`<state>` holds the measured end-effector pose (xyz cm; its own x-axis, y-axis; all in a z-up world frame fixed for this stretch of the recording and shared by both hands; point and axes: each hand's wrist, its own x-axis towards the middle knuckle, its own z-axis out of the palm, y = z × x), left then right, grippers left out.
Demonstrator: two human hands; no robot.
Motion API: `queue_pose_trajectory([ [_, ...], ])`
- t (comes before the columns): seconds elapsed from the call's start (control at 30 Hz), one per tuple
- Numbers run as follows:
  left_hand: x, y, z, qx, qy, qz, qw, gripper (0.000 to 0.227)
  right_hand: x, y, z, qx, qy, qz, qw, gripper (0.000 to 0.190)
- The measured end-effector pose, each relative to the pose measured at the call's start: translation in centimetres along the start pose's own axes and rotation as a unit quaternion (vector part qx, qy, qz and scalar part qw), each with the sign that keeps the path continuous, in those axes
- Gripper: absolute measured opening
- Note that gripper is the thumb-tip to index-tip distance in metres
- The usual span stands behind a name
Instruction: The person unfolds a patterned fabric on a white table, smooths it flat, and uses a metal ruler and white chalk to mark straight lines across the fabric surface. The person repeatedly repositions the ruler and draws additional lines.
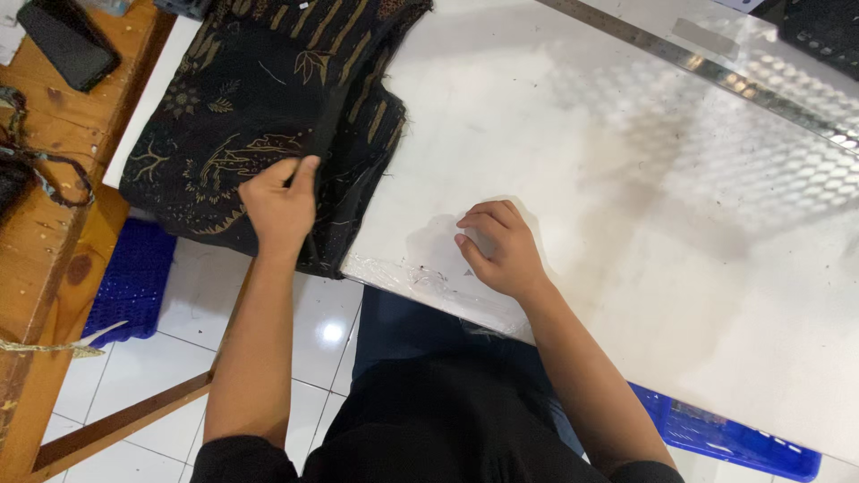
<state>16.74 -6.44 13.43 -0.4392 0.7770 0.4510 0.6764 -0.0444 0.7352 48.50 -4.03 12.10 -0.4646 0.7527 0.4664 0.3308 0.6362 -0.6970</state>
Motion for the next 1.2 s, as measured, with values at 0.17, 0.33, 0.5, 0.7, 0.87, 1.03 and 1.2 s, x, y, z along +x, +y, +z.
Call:
queue_pose_trajectory([
  [0.17, -0.4, -1.3, 1.6, 0.002, 0.010, 0.040, 0.999, 0.040, 0.2, -0.1, 0.0, 0.007, 0.004, 0.017, 1.000, 0.012],
  [0.33, 0.7, -2.0, 1.0, -0.018, 0.003, -0.052, 0.998, 0.042, 0.7, -0.8, 0.2, 0.008, 0.004, 0.073, 0.997, 0.012],
  [0.5, 1.9, -0.7, -2.0, -0.106, -0.053, -0.125, 0.985, 0.008, 3.4, -1.5, 2.0, -0.018, 0.013, 0.106, 0.994, 0.017],
  [0.7, 0.8, 1.5, -2.5, 0.057, -0.001, 0.068, 0.996, 0.018, 9.5, -2.7, 5.6, -0.044, 0.053, -0.041, 0.997, 0.068],
  [0.87, -1.8, 2.2, -1.7, 0.053, 0.013, 0.181, 0.982, 0.018, 15.6, -2.9, 9.2, -0.257, 0.056, -0.215, 0.940, 0.080],
  [1.03, -3.1, 2.8, -3.5, 0.068, 0.048, 0.118, 0.990, 0.029, 19.1, -2.3, 10.0, -0.257, 0.057, -0.201, 0.944, 0.037],
  [1.2, -3.9, 2.6, -5.7, 0.278, -0.018, -0.061, 0.958, 0.040, 19.9, -2.5, 7.2, -0.180, 0.061, -0.295, 0.937, 0.026],
])
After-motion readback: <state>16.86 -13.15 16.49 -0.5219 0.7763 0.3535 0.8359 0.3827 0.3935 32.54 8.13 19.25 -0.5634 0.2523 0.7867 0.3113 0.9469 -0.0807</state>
